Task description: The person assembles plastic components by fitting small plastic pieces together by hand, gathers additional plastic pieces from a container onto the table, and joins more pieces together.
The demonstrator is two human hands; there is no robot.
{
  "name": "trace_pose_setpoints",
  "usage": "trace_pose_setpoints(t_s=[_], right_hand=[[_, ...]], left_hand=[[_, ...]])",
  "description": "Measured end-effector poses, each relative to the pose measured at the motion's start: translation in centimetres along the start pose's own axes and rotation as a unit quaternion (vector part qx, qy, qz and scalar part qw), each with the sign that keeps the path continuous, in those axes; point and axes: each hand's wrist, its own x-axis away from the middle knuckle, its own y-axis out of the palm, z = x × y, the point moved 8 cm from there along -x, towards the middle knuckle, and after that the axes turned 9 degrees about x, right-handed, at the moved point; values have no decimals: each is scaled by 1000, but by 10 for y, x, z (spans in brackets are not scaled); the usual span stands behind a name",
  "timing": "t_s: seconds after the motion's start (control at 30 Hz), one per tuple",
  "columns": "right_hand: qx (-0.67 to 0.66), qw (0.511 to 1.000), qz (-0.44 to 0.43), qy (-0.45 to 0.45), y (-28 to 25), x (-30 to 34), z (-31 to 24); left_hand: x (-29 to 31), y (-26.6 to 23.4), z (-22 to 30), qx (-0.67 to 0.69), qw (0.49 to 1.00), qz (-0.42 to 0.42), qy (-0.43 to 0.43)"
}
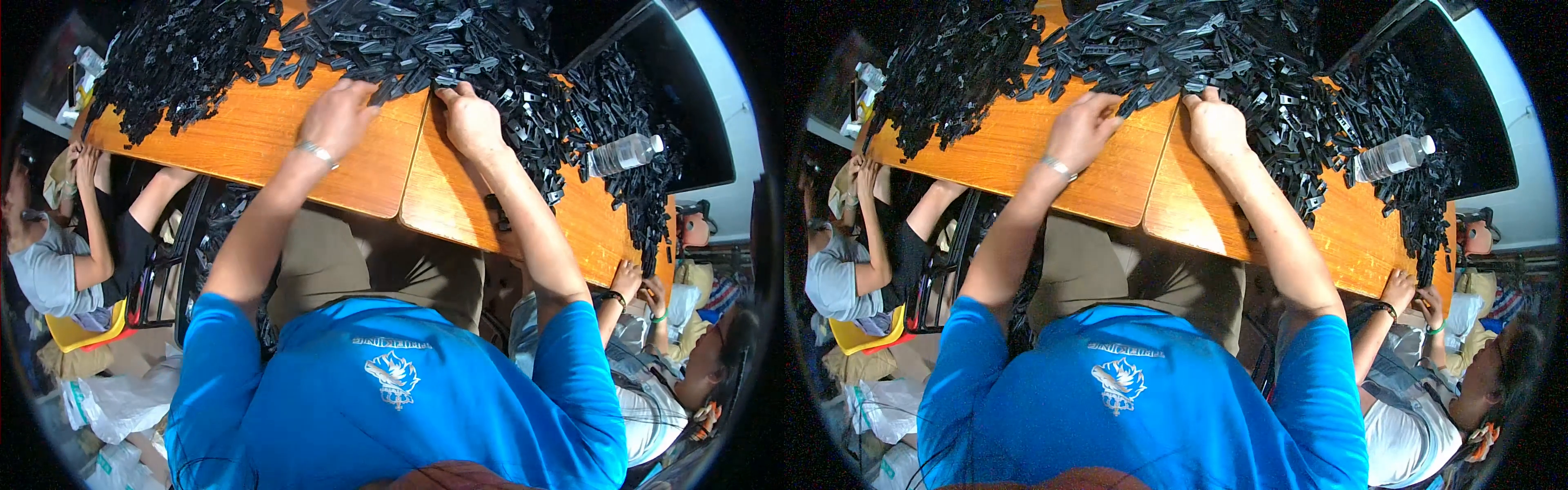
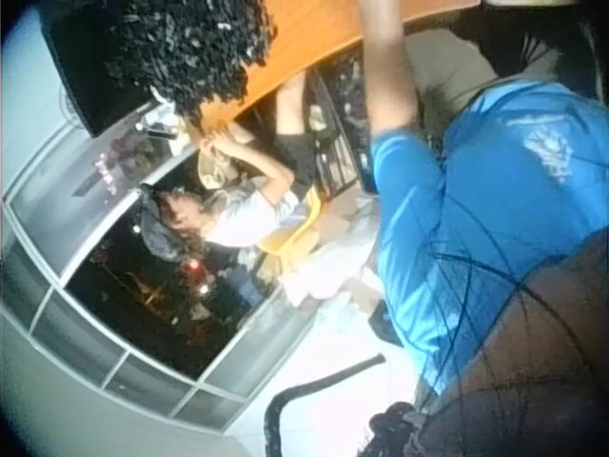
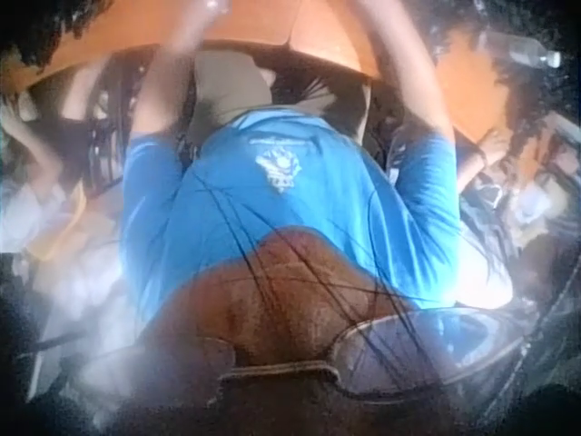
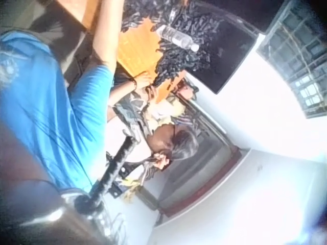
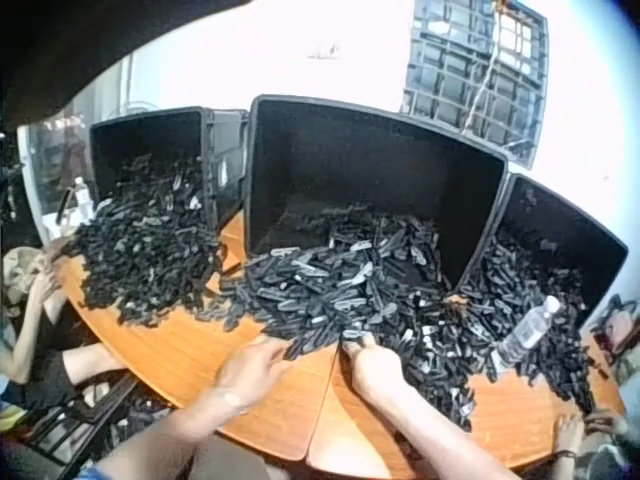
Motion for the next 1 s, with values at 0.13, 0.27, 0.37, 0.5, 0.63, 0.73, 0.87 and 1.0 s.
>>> trace_pose_setpoints(t_s=[0.13, 0.27, 0.37, 0.5, 0.63, 0.73, 0.87, 1.0], right_hand=[[-12, 999, -30, -10, 0, -1, -8], [-58, 997, -53, -15, -3, 3, -31], [-87, 994, -54, -33, -3, 1, -33], [-101, 992, -55, -50, -4, 2, -32], [-85, 994, -54, -46, -6, 1, -28], [-92, 994, -52, -26, -9, 2, -19], [-63, 995, -72, -20, -11, 7, -20], [-92, 992, -69, -45, -13, 9, -24]], left_hand=[[-27, 28, 4, -105, 992, 60, 26], [-21, 26, 1, -107, 991, 79, 19], [-6, 14, -4, -106, 990, 76, 48], [21, -10, -7, -149, 985, 77, 52], [50, -26, 10, -183, 975, 80, 94], [65, -27, 26, -152, 982, 63, 89], [71, -23, 27, -66, 994, 49, 77], [61, -25, 19, -102, 988, 18, 112]])
